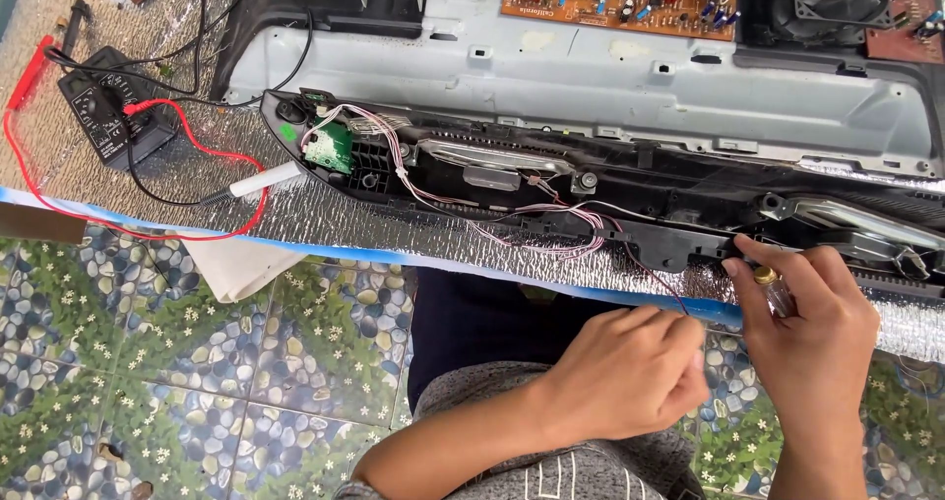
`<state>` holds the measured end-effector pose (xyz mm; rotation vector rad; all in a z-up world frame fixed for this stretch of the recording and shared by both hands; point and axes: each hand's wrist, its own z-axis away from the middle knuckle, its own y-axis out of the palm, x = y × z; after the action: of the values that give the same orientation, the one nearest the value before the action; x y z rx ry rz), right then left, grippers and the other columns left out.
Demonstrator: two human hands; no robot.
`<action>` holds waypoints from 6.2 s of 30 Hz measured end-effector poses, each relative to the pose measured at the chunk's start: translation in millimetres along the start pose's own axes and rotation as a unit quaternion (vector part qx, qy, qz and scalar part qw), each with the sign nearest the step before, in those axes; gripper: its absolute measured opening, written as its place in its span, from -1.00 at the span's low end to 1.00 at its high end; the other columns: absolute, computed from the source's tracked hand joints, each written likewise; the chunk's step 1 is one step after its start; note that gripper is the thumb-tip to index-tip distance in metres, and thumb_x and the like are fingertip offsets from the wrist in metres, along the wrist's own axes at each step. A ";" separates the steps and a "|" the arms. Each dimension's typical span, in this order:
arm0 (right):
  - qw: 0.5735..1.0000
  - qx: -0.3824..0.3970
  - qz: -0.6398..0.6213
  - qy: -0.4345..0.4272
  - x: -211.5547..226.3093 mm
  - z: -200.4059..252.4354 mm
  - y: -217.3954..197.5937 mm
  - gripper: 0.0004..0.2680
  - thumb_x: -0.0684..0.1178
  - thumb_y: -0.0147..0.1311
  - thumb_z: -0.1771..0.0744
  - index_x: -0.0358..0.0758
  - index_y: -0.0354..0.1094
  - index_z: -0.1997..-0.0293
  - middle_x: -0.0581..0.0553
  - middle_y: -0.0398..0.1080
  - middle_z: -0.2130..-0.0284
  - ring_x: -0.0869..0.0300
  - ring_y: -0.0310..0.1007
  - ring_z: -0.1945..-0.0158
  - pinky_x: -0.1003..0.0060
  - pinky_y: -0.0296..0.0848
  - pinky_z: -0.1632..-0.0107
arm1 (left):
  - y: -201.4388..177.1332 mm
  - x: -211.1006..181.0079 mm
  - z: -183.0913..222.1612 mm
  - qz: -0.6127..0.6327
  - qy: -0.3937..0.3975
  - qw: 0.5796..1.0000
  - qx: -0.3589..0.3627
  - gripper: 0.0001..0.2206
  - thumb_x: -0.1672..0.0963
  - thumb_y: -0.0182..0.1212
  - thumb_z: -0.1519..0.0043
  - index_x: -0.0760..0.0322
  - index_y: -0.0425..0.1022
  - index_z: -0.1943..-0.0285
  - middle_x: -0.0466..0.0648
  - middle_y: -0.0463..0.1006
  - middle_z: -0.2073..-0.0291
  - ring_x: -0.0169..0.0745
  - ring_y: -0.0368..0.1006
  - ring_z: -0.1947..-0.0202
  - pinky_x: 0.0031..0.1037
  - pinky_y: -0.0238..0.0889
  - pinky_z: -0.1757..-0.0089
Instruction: Disassembling internal components of a television, specifically removing speakers and disconnecting wiring.
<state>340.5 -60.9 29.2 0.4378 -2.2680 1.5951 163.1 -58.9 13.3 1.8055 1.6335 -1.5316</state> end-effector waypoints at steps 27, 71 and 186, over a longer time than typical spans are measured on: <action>1.000 -0.006 -0.022 0.005 -13.8 4.1 7.9 -0.70 -0.40 0.25 -0.20 -0.43 0.59 -0.03 -0.10 0.14 0.47 0.20 -0.05 0.47 0.27 -0.06 0.38 | 22.2 23.4 -57.0 -0.080 0.058 0.993 -0.065 -0.84 0.20 0.12 -0.08 0.34 0.23 0.50 0.08 0.39 0.74 0.01 0.26 0.77 -0.27 0.10 0.57; 0.933 0.014 -0.358 0.042 -64.1 -15.6 -23.8 -0.78 0.11 -0.36 -0.56 -0.15 0.10 0.07 0.04 0.09 0.49 0.34 0.03 0.58 0.46 0.03 0.48 | -102.0 36.3 71.8 -0.193 -0.104 0.959 -0.181 -0.92 0.17 0.22 -0.22 0.28 0.59 0.25 -0.14 0.57 0.40 -0.34 0.41 0.45 -0.57 0.24 0.42; 0.922 -0.059 -0.377 -0.057 -12.6 -59.7 88.4 -0.62 -0.06 -0.42 -0.63 -0.35 -0.07 0.37 -0.19 0.02 0.56 0.12 0.08 0.50 0.28 0.17 0.31 | -104.7 61.3 120.6 -0.219 -0.301 0.821 -0.432 -0.25 0.04 0.24 -0.20 0.48 -0.03 -0.51 0.28 0.23 -0.36 0.17 0.19 -0.30 -0.07 0.09 -0.23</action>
<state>319.2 24.9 -31.8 1.2156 -1.8826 1.0425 2.1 -81.3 -40.3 0.4264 1.9625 -1.0134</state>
